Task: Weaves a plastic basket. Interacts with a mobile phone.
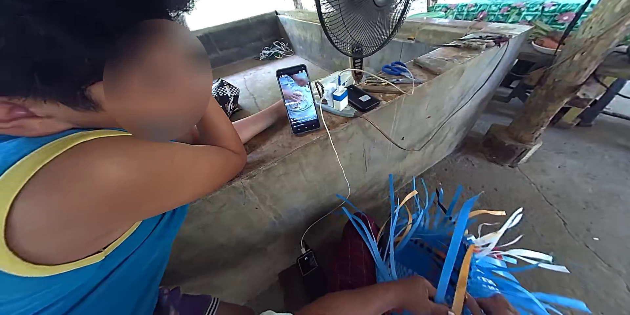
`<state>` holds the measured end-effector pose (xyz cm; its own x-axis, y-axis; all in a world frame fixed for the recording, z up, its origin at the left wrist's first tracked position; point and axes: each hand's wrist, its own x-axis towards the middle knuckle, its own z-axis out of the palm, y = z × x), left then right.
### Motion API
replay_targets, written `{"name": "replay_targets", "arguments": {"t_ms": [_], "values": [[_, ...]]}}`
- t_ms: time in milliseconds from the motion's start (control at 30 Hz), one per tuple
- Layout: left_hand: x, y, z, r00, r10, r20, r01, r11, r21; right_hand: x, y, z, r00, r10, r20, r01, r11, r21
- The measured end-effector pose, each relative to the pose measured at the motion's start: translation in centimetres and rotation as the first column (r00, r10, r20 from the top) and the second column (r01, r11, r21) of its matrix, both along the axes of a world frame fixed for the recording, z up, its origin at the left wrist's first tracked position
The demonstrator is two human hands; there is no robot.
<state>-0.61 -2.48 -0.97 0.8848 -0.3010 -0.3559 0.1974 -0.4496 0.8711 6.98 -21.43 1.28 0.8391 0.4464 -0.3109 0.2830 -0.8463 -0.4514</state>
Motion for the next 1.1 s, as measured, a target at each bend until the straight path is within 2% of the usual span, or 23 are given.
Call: {"name": "replay_targets", "arguments": {"t_ms": [67, 167, 200, 267, 333, 400, 433, 467, 500, 533, 567, 600, 633, 667, 700, 733, 767, 800, 867, 1000, 1100], "values": [[0.0, 0.1, 0.0, 0.994, 0.072, -0.082, -0.073, 0.997, -0.005, -0.9, -0.8, -1.2, 0.991, -0.041, 0.125, 0.004, 0.96, 0.278], [0.2, -0.1, 0.2, 0.985, 0.115, -0.127, -0.118, 0.993, -0.014, -2.7, -0.9, -2.5, 0.949, 0.041, 0.312, -0.203, 0.836, 0.509], [0.0, -0.3, 0.1, 0.989, 0.126, -0.076, -0.128, 0.991, -0.026, -3.2, -0.6, -2.9, 0.939, 0.084, 0.333, -0.264, 0.798, 0.542], [-0.5, -0.4, -0.7, 0.98, 0.139, 0.143, -0.142, 0.99, 0.01, -3.6, 0.1, -3.0, 0.931, 0.164, 0.325, -0.33, 0.759, 0.561], [-1.3, 0.0, -0.9, 0.889, 0.152, 0.431, -0.21, 0.974, 0.09, -3.2, 0.4, -2.6, 0.934, 0.22, 0.28, -0.344, 0.762, 0.549], [-2.7, 1.2, 0.2, 0.812, 0.21, 0.544, -0.305, 0.948, 0.089, -2.8, 0.5, -2.0, 0.936, 0.268, 0.229, -0.351, 0.773, 0.529], [-3.8, 1.8, 1.3, 0.839, 0.247, 0.486, -0.322, 0.943, 0.077, -2.6, 0.5, -1.7, 0.932, 0.297, 0.21, -0.363, 0.773, 0.519], [-4.9, 2.4, 2.6, 0.907, 0.273, 0.319, -0.307, 0.95, 0.061, -2.5, 0.5, -1.4, 0.925, 0.328, 0.19, -0.379, 0.775, 0.506], [-5.9, 2.9, 3.8, 0.952, 0.296, 0.077, -0.295, 0.955, -0.025, -2.3, 0.5, -1.0, 0.918, 0.358, 0.171, -0.394, 0.775, 0.494], [-6.7, 3.3, 4.4, 0.95, 0.291, -0.11, -0.306, 0.938, -0.162, -2.1, 0.6, -0.7, 0.911, 0.383, 0.153, -0.407, 0.778, 0.478], [-7.4, 3.3, 4.6, 0.931, 0.308, -0.195, -0.358, 0.875, -0.325, -2.1, 0.8, -0.3, 0.908, 0.396, 0.14, -0.413, 0.783, 0.465], [-7.8, 2.9, 4.6, 0.913, 0.357, -0.199, -0.408, 0.77, -0.491, -2.0, 1.0, 0.0, 0.907, 0.397, 0.136, -0.414, 0.788, 0.456], [-7.8, 2.3, 4.6, 0.889, 0.436, -0.139, -0.422, 0.666, -0.614, -2.0, 1.3, 0.1, 0.908, 0.393, 0.143, -0.414, 0.794, 0.446], [-7.3, 1.7, 4.8, 0.844, 0.535, -0.015, -0.414, 0.634, -0.653, -2.1, 1.5, 0.0, 0.91, 0.388, 0.147, -0.412, 0.804, 0.429], [-6.6, 1.1, 4.7, 0.793, 0.589, 0.158, -0.4, 0.698, -0.594, -2.2, 1.7, 0.0, 0.913, 0.38, 0.146, -0.406, 0.819, 0.406], [-5.6, 0.6, 4.4, 0.751, 0.573, 0.328, -0.409, 0.794, -0.451, -2.3, 1.8, 0.0, 0.919, 0.371, 0.135, -0.393, 0.837, 0.38], [-4.7, 0.2, 3.7, 0.725, 0.511, 0.462, -0.424, 0.859, -0.285, -2.6, 2.1, 0.2, 0.924, 0.36, 0.126, -0.381, 0.854, 0.355], [-3.9, -0.1, 2.9, 0.732, 0.442, 0.518, -0.431, 0.89, -0.151, -2.8, 2.2, 0.3, 0.928, 0.355, 0.115, -0.373, 0.866, 0.333], [-2.8, -0.4, 1.6, 0.797, 0.39, 0.461, -0.422, 0.906, -0.037, -3.0, 2.2, 0.1, 0.931, 0.346, 0.119, -0.366, 0.878, 0.31], [-1.8, -0.2, 0.4, 0.897, 0.409, 0.168, -0.411, 0.911, -0.027, -3.0, 1.2, -0.3, 0.943, 0.31, 0.122, -0.333, 0.854, 0.4], [-1.3, 0.8, 0.5, 0.971, 0.238, 0.013, -0.238, 0.963, 0.125, -2.7, 1.0, 0.6, 0.977, 0.205, 0.059, -0.202, 0.802, 0.562]]}}
